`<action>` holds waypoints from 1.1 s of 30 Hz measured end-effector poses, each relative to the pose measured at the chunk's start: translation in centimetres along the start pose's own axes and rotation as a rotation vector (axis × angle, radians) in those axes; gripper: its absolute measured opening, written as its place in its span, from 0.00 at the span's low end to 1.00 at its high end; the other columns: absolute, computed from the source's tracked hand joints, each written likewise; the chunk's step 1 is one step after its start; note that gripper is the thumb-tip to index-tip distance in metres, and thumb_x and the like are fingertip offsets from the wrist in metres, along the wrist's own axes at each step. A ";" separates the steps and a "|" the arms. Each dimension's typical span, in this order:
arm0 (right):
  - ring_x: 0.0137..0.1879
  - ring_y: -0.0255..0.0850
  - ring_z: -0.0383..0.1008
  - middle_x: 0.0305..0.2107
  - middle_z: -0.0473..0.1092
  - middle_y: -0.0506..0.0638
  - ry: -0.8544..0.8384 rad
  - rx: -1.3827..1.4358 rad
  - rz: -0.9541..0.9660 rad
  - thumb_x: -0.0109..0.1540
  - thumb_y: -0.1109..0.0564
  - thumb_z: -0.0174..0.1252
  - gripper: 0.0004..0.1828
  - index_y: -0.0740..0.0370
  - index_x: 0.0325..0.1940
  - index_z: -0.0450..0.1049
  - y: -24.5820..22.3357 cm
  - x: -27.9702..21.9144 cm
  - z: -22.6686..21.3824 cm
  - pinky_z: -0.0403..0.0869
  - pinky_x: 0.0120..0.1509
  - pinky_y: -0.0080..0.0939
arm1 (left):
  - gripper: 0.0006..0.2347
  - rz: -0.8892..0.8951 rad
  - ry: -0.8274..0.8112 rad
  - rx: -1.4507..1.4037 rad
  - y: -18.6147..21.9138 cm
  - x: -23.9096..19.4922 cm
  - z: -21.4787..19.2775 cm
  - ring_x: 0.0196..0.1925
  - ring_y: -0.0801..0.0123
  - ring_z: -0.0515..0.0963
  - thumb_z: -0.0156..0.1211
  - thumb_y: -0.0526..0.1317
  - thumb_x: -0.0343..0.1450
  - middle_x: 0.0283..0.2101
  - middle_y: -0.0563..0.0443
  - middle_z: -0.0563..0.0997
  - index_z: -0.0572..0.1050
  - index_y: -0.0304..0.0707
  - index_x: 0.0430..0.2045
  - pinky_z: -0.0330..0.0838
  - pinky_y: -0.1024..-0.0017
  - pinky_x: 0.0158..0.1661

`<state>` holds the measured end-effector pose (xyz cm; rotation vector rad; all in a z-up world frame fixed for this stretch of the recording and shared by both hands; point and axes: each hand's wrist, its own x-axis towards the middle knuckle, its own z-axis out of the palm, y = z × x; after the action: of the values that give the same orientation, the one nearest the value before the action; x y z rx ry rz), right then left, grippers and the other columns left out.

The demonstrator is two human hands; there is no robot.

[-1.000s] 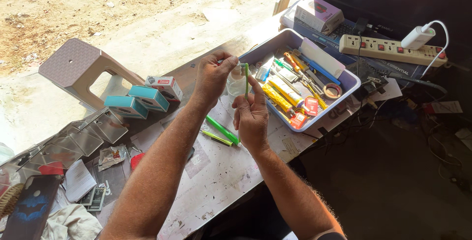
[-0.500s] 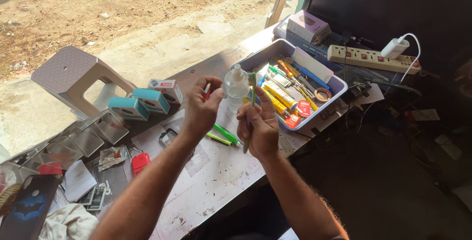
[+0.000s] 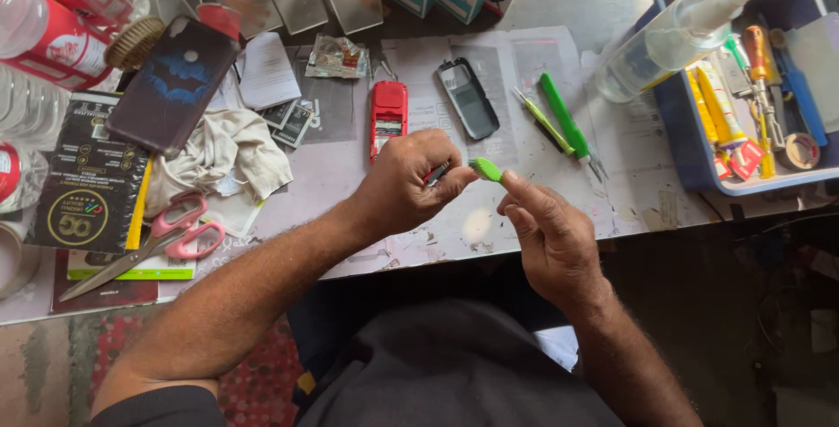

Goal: The person removes the battery from a red feature phone, then uses a green toothbrush to scrub the battery compartment and the battery itself. The person repeatedly wets the toothbrush with a spray bottle and continues cleaning the phone's interior and exterior surfaces.

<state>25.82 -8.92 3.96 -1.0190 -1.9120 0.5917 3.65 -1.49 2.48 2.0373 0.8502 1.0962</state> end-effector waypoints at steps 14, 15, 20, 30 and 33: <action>0.39 0.46 0.79 0.38 0.75 0.57 -0.070 -0.232 -0.116 0.66 0.70 0.57 0.28 0.57 0.70 0.66 -0.9 0.6 3.1 0.77 0.39 0.42 | 0.11 0.012 -0.013 -0.096 -2.0 -1.3 -0.8 0.23 0.75 0.70 0.67 0.33 0.68 0.23 0.54 0.72 0.69 0.35 0.18 0.65 0.71 0.23; 0.38 0.44 0.78 0.37 0.75 0.56 -0.077 -0.217 -0.116 0.67 0.70 0.56 0.27 0.57 0.70 0.66 -0.6 0.6 3.2 0.77 0.38 0.41 | 0.13 0.014 -0.007 -0.089 -2.0 -1.2 -0.8 0.23 0.75 0.70 0.69 0.34 0.68 0.22 0.54 0.72 0.68 0.35 0.17 0.64 0.71 0.23; 0.32 0.34 0.67 0.40 0.78 0.56 0.026 0.112 0.267 0.70 0.69 0.53 0.25 0.56 0.71 0.68 1.2 -0.5 1.2 0.70 0.35 0.33 | 0.14 -0.094 0.013 -0.160 -2.1 -1.0 -0.6 0.23 0.77 0.69 0.71 0.35 0.69 0.21 0.55 0.73 0.69 0.37 0.15 0.64 0.73 0.24; 0.22 0.31 0.69 0.40 0.77 0.63 -0.128 0.931 0.650 0.71 0.63 0.46 0.23 0.58 0.71 0.63 2.4 -1.0 1.5 0.68 0.23 0.27 | 0.15 -0.158 -0.014 -0.169 -2.6 -0.6 -1.1 0.21 0.80 0.70 0.71 0.36 0.68 0.18 0.56 0.73 0.69 0.38 0.13 0.63 0.75 0.22; 0.22 0.32 0.69 0.39 0.78 0.61 -0.149 0.898 0.695 0.70 0.63 0.46 0.23 0.58 0.71 0.64 1.9 -0.2 1.9 0.68 0.23 0.28 | 0.14 -0.234 -0.029 -0.167 -2.8 -0.6 -1.1 0.19 0.79 0.70 0.70 0.35 0.68 0.17 0.56 0.73 0.70 0.38 0.13 0.63 0.74 0.20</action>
<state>25.04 -8.06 1.51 -0.9978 -1.1103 1.7586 1.76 -0.13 0.48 1.7628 0.9245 0.9709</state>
